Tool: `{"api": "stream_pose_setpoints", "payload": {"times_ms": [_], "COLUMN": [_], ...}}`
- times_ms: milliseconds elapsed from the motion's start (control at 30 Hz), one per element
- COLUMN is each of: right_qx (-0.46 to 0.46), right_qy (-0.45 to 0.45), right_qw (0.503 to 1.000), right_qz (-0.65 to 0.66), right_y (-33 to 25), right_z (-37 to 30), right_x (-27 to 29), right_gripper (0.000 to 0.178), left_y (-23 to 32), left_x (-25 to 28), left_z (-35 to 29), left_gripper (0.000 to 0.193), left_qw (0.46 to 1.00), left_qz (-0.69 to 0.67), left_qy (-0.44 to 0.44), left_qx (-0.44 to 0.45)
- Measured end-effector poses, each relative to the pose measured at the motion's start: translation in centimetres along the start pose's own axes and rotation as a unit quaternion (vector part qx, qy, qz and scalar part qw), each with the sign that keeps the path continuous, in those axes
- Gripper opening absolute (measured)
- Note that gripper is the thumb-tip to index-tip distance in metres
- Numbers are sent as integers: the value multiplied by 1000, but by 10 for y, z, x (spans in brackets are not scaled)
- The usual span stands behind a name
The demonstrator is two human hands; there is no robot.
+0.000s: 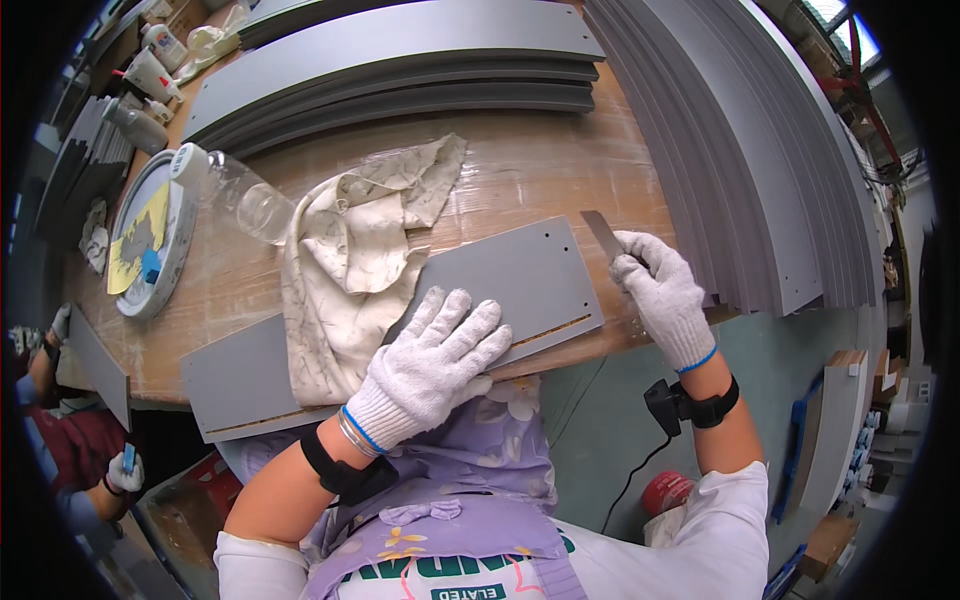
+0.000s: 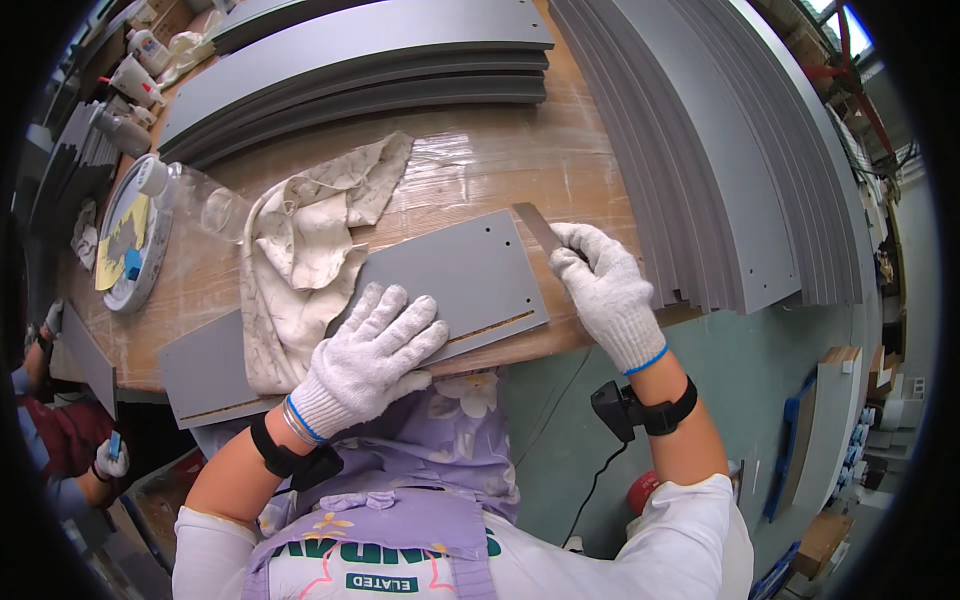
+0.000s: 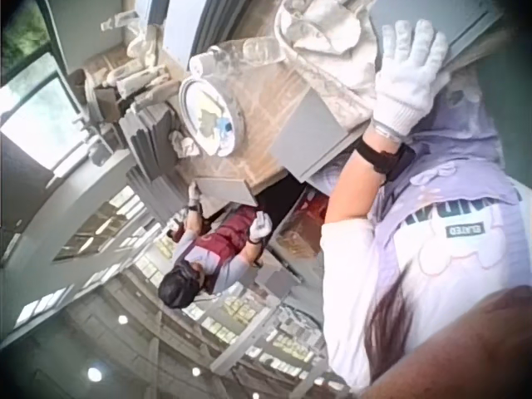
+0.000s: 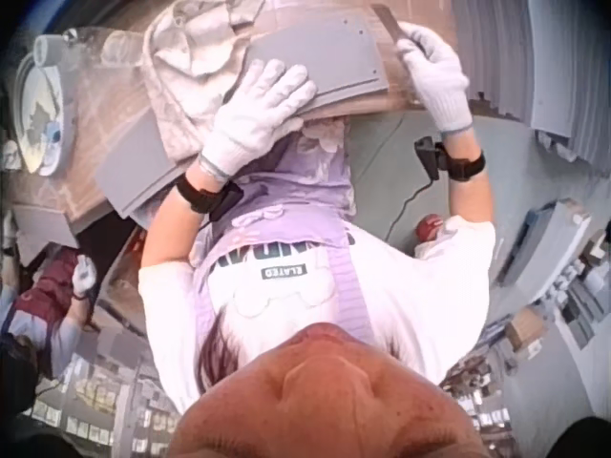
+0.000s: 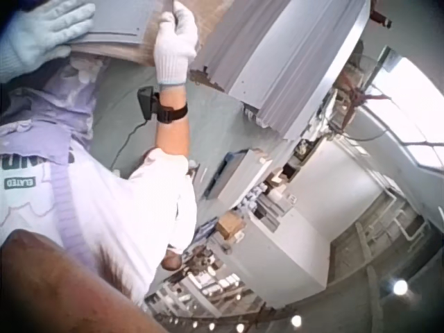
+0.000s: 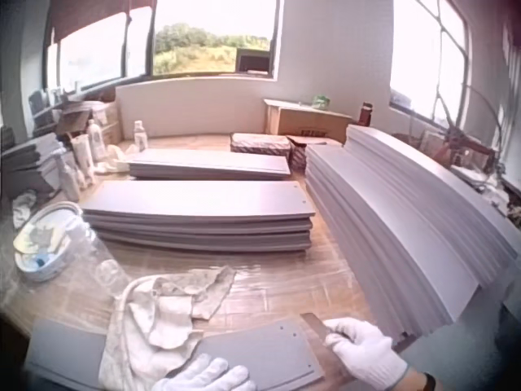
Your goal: The person wipes a gray rectangular panel with a cloth, then uses a small metal tool to scrape or deburr the edges and corners. They flip the panel and continue scraping the edges, then use a blue sanding block to smooth the surface and edges. Finally, they place the finished panel onto a stack of similar panels.
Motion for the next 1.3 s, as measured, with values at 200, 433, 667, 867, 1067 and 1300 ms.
{"api": "stream_pose_setpoints", "payload": {"times_ms": [200, 433, 667, 867, 1067, 1300], "right_qx": [-124, 217, 336, 214, 41, -8], "right_qy": [-82, 6, -38, -69, -243, 11], "right_qw": [979, 892, 822, 961, 867, 951], "right_qz": [137, -396, -458, -159, 433, -310], "right_y": [-33, -102, -95, -97, -84, -40], "right_z": [65, 74, 26, 19, -10, -8], "right_x": [-86, -175, -298, -281, -136, -131], "right_gripper": [33, 61, 73, 28, 40, 77], "left_y": [13, -38, -125, -132, -136, -126], "left_x": [15, 89, 76, 41, 23, 6], "left_z": [-43, -168, -362, -375, -374, -363], "left_gripper": [41, 36, 32, 42, 47, 46], "left_qw": [995, 975, 719, 577, 555, 476], "left_qz": [-87, -52, -65, -370, -529, -669], "left_qy": [-3, 177, 393, 349, 384, 405], "left_qx": [-51, 123, 570, 639, 515, 402]}}
Point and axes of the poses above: each hand's wrist, its own z-axis towards the middle knuckle, its own x-axis out of the back of the hand, y = z × x, the point moved 5 cm from there along z, towards the middle knuckle, and after that the axes turned 8 degrees about z, right-handed, at the moved point
